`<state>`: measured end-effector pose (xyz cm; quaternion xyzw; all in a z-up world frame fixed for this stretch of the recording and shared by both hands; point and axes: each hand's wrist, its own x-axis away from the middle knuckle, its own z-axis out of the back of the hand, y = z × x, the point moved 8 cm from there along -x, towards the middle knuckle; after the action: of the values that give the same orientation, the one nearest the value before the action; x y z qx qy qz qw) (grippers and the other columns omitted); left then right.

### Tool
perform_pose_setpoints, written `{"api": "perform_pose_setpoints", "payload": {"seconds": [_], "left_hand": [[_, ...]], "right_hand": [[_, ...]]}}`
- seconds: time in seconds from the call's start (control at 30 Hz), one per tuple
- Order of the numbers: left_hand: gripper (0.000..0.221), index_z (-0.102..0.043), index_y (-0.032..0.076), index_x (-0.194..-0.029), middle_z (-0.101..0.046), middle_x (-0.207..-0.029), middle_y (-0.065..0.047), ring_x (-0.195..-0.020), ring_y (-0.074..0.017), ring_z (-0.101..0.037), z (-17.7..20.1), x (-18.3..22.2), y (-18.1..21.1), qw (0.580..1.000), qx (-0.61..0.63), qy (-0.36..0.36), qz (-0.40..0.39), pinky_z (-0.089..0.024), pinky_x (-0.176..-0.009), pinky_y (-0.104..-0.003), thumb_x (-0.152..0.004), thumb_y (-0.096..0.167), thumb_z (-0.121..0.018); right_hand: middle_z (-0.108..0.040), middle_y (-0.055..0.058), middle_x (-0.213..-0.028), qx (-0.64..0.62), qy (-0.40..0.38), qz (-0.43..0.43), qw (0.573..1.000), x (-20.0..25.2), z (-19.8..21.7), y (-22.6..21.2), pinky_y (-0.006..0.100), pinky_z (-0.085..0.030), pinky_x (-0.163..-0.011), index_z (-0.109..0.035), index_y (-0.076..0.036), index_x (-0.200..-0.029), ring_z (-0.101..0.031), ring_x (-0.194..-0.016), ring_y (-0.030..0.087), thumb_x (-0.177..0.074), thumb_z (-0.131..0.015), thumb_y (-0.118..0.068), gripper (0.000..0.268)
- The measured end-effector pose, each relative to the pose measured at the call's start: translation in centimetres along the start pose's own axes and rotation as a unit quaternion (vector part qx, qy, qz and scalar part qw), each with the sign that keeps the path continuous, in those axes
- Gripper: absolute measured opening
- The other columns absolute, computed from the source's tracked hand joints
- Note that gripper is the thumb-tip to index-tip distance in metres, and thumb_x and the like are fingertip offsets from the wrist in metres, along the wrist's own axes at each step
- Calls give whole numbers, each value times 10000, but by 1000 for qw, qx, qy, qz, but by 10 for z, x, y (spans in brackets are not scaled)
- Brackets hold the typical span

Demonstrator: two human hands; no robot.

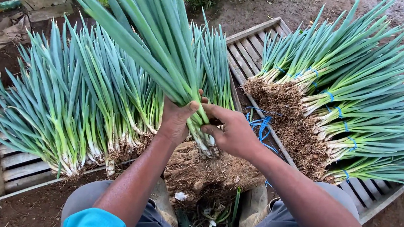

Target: Bundling green onions together and tying them with blue plastic string

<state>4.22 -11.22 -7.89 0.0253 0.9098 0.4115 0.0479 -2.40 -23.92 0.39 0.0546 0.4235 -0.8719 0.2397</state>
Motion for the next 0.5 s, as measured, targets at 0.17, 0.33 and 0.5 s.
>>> {"api": "perform_pose_setpoints", "payload": {"seconds": [0.17,0.33,0.5], "left_hand": [[698,-525,10,-1306,-730,-1062,-220,-867,-314,-758,-4,3,7,999,-24,26,-26,-698,-699,-457,-723,3,-908],[536,-618,41,-1180,-753,-959,-172,-746,-277,-766,3,3,13,996,-39,79,-27,-690,-639,-393,-729,-17,-901],[564,-635,41,-1192,-756,-991,-168,-783,-275,-768,1,8,23,992,-59,103,-49,-701,-674,-418,-705,-32,-911]], "right_hand": [[-750,141,-924,-96,45,-41,994,-1,1,9,376,-642,-708,-646,-83,-1345,-739,-873,274,-862,-803,-72,508],[-673,107,-897,-20,90,0,996,2,1,-6,401,-616,-675,-690,-85,-1272,-710,-795,286,-848,-815,-81,442],[-673,68,-811,-68,107,-27,992,1,-2,0,355,-591,-653,-687,-115,-1256,-695,-742,221,-830,-840,-99,454]]}}
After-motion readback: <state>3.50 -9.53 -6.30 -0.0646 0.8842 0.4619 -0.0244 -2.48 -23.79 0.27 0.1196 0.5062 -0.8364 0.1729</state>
